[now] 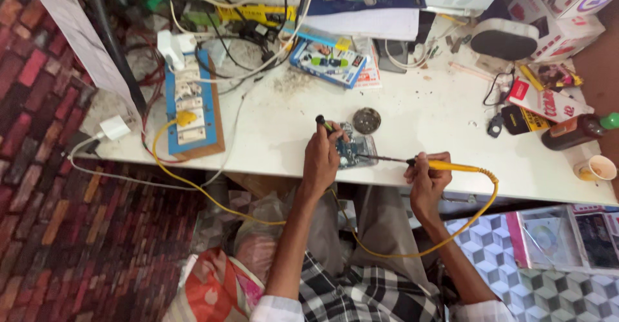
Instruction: The person uses a soldering iron and a screwdriver to work on a small circuit board placed on a cluttered workbench. They repeatedly apply the soldering iron to various points on the board while holding it steady with the screwdriver.
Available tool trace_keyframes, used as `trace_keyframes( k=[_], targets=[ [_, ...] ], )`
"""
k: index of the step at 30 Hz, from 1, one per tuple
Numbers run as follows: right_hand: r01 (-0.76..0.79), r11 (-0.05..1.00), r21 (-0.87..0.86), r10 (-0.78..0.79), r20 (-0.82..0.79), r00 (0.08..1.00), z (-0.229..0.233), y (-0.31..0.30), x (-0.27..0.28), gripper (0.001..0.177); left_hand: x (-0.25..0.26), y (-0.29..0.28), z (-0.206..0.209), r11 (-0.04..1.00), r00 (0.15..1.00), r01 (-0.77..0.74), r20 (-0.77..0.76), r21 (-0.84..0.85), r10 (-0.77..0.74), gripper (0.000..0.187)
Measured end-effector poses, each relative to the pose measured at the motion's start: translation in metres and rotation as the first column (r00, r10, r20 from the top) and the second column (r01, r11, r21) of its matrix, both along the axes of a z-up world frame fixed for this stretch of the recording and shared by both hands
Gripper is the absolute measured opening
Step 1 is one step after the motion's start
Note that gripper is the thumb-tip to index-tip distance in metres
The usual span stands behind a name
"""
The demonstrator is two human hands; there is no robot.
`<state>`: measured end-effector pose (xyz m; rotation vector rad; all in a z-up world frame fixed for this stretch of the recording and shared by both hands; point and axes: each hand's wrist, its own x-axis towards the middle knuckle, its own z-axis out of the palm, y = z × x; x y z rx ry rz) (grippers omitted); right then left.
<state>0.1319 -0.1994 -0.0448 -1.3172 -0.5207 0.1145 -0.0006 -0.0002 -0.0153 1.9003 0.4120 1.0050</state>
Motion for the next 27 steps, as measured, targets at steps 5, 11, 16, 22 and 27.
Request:
trace_keyframes(
  k=[5,11,16,22,27],
  targets=[
    [0.037,0.999,-0.036,-0.037,-0.003,0.999,0.005,0.007,0.003,0.018,0.006,0.003,0.006,1.000,1.000,-0.009,-0.016,0.017,0.009,0.020],
    [0.012,0.999,-0.033,-0.014,-0.069,0.998,0.005,0.008,0.000,0.018,-0.001,-0.001,0.006,0.996,0.997,0.065,0.039,-0.059,-0.062,0.031],
    [0.036,0.993,-0.111,-0.046,-0.094,0.995,0.009,0.007,0.002,0.016,0.004,0.001,0.009,0.999,0.996,0.033,-0.087,-0.002,-0.033,0.027],
    [0.041,0.997,-0.058,-0.045,-0.080,0.996,-0.001,0.006,0.001,0.016,0.003,0.002,0.008,0.994,0.999,0.043,0.007,0.105,-0.044,0.033],
    [0.064,0.995,0.071,-0.053,-0.149,0.987,-0.002,0.006,0.006,0.015,0.003,0.005,0.017,0.997,0.998,0.059,-0.026,-0.055,-0.061,0.031]
  ],
)
